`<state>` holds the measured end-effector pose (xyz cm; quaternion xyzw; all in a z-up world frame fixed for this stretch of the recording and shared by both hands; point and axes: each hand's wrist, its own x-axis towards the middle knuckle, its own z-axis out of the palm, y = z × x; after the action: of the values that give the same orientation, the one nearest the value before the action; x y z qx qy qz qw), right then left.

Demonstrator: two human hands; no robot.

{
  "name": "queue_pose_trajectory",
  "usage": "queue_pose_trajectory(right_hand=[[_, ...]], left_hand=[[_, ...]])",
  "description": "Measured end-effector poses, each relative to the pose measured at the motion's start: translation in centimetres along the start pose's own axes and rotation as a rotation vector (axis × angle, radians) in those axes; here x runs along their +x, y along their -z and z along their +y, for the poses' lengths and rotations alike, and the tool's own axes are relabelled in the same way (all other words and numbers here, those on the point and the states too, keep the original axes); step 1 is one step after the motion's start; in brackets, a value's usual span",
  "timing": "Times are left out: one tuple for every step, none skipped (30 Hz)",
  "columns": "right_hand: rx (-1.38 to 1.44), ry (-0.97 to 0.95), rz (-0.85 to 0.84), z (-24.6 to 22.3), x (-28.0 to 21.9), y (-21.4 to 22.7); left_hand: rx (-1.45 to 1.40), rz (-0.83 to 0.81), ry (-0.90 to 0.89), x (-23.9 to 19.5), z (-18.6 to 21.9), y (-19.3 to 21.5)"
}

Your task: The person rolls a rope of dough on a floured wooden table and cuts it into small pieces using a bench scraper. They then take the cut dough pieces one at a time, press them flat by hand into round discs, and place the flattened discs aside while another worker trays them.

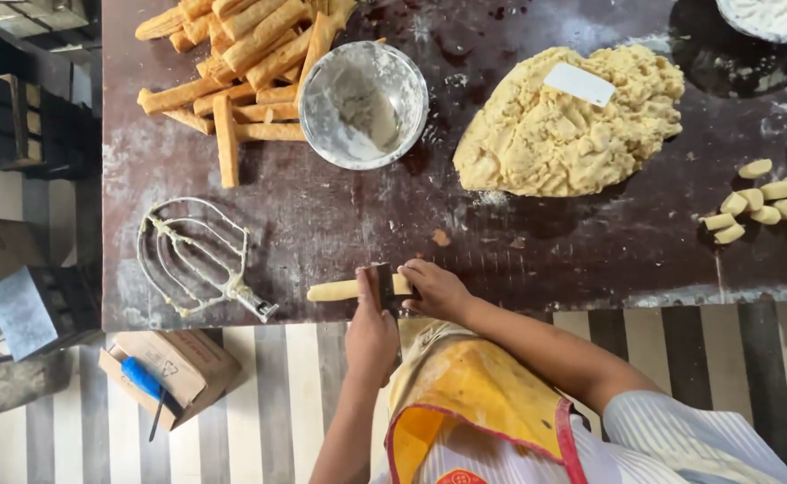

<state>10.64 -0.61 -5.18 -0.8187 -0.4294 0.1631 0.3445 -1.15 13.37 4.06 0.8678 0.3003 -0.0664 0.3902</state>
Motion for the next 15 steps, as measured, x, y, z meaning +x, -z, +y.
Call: queue_pose_trajectory(right_hand=[[-0.018,0.006,0.051,0.2,0.4,-0.3],[-0.017,0.005,0.049,0.5,0.4,-0.6],[-0.043,0.02,0.075,0.8,0.5,-0.9],[-0.066,0.032,0.1,0.9,0.4,-1.4],[-0.062,0.029,0.097,0.9,0.3,-1.5],[-0.086,0.018,0.068,1.0,0.7,-1.3],[-0.109,0.008,0.039,1.2,1.0,-1.2],[-0.107,0.003,0.037,1.0,0.9,-1.1],[-0.089,-0.005,0.047,0.7,0.8,-1.0],[-0.072,-0.007,0.053,0.5,0.8,-0.9],[-0.071,-0.004,0.048,0.7,0.5,-1.0],[-0.036,-0.039,0.027,1.0,0.4,-1.2],[-0.001,-0.075,0.005,1.1,0.2,-1.3],[-0.008,-0.064,0.007,2.5,0.2,-1.7],[0.083,-0.058,0.08,3.9,0.3,-2.1]], left_hand=[[0.054,-0.065,0.043,0.0,1.0,0.2],[0.053,-0.066,0.045,0.1,1.0,-0.3],[0.089,-0.034,-0.008,0.2,1.0,-0.9],[0.127,-0.006,-0.059,0.2,0.9,-1.4],[0.129,-0.011,-0.056,0.1,0.9,-1.8],[0.159,-0.036,-0.036,0.4,1.0,-2.1],[0.189,-0.062,-0.017,0.7,1.2,-2.5],[0.191,-0.066,-0.015,1.5,0.3,-3.7],[0.163,0.013,-0.115,2.3,-0.6,-5.0],[0.133,0.099,-0.211,3.0,-1.6,-6.3],[0.132,0.101,-0.206,3.0,-1.3,-6.1],[0.132,0.075,-0.164,3.1,-1.1,-5.8],[0.131,0.049,-0.122,3.1,-0.9,-5.5],[0.127,0.061,-0.126,2.6,-1.1,-5.2],[0.071,0.149,-0.233,2.1,-1.3,-5.0]])
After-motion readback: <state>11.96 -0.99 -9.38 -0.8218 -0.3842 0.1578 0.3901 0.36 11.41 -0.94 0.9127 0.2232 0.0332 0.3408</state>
